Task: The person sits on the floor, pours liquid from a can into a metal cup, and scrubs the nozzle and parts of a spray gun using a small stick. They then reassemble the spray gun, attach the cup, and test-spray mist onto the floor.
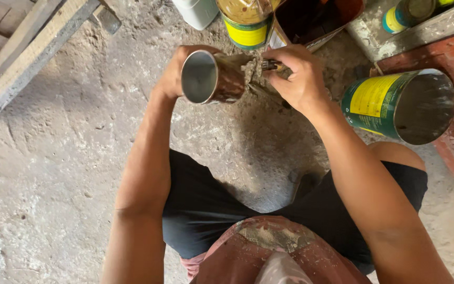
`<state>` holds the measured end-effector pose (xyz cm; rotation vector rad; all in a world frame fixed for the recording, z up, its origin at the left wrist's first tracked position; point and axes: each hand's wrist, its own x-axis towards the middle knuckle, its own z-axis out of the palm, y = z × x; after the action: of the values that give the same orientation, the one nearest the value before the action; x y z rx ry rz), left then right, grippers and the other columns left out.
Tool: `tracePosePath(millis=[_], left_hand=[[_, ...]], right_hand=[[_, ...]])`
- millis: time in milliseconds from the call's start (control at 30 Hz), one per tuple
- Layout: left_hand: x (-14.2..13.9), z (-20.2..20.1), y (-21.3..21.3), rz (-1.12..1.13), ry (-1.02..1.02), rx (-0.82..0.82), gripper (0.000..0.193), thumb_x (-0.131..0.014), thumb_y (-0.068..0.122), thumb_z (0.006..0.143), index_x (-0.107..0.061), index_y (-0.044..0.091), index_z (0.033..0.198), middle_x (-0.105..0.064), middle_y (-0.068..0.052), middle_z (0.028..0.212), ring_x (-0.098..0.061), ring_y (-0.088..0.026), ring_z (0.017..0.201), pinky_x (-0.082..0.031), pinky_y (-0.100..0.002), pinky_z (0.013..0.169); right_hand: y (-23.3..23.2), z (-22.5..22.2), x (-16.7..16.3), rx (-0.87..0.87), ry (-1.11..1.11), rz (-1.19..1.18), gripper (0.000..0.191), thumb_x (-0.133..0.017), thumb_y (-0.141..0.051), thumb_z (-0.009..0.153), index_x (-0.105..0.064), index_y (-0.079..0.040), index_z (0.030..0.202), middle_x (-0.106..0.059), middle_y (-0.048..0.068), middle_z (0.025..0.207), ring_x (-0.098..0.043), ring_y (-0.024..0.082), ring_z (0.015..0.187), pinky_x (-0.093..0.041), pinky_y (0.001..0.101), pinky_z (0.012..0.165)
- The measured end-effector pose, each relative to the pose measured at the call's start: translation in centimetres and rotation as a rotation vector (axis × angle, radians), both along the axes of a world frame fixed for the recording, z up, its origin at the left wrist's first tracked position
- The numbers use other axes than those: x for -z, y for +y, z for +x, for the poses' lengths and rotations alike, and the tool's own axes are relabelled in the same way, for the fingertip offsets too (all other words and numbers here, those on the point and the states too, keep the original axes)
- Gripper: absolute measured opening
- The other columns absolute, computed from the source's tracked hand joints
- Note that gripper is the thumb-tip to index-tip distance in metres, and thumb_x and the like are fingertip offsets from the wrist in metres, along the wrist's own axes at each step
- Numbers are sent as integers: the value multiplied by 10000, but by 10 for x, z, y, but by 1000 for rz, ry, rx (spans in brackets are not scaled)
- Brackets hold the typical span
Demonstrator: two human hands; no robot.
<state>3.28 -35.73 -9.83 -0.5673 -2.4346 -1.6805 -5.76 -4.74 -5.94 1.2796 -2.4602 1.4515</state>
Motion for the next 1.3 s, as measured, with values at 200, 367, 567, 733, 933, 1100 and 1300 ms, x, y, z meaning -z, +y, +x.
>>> tracePosePath(millis=[200,367,567,733,933,1100,1300], left_hand=[[2,-10,14,109,-59,72,737,-883,454,704,-699,-37,1223,-739,-156,1211,-737,-247,1064,-604,-363,967],[6,-14,22,-31,70,65,635,-912,447,675,-757,18,1118,-749,-142,1132,-752,-228,1020,-618,-349,958],[9,-11,18,113,-111,77,517,-889,398,736,-742,42,1080,-753,-79,1039,-718,-173,942,-592,-320,887],[25,-4,17,433,-260,13,553,-942,240,689,-682,65,1144,-706,-11,1077,-645,-91,977,-574,-284,890],[22,-5,14,309,-298,12,525,-928,167,737,-719,30,1199,-749,-60,1149,-672,-98,1050,-588,-310,954],[8,-6,19,289,-269,51,544,-912,189,732,-721,15,1211,-763,-65,1162,-710,-123,1056,-601,-316,962],[9,-7,22,420,-314,69,587,-927,219,743,-700,21,1247,-749,-75,1187,-703,-126,1079,-597,-321,989]], right_hand=[[-4,1,6,19,-17,6,382,-865,-17,851,-743,-52,1211,-726,124,1138,-681,293,1075,-540,390,935],[-1,2,4,-29,-35,-14,382,-844,11,878,-724,-55,1235,-720,127,1165,-701,287,1081,-560,377,943],[-6,4,0,-53,-49,-33,426,-845,14,889,-679,-44,1277,-713,128,1190,-696,255,1111,-557,368,967],[-2,2,1,-122,-145,-19,448,-779,59,862,-622,-32,1272,-704,106,1197,-684,206,1147,-551,352,996],[0,-7,10,-120,-23,73,270,-792,-60,949,-677,-15,1189,-700,130,1147,-680,251,1086,-546,365,952],[-3,-9,11,-128,-74,89,271,-746,-175,1041,-691,-6,1245,-703,148,1162,-688,244,1084,-549,375,942],[-5,-7,10,-121,-287,-4,424,-799,-323,1018,-627,8,1220,-710,114,1040,-682,178,972,-557,333,853]])
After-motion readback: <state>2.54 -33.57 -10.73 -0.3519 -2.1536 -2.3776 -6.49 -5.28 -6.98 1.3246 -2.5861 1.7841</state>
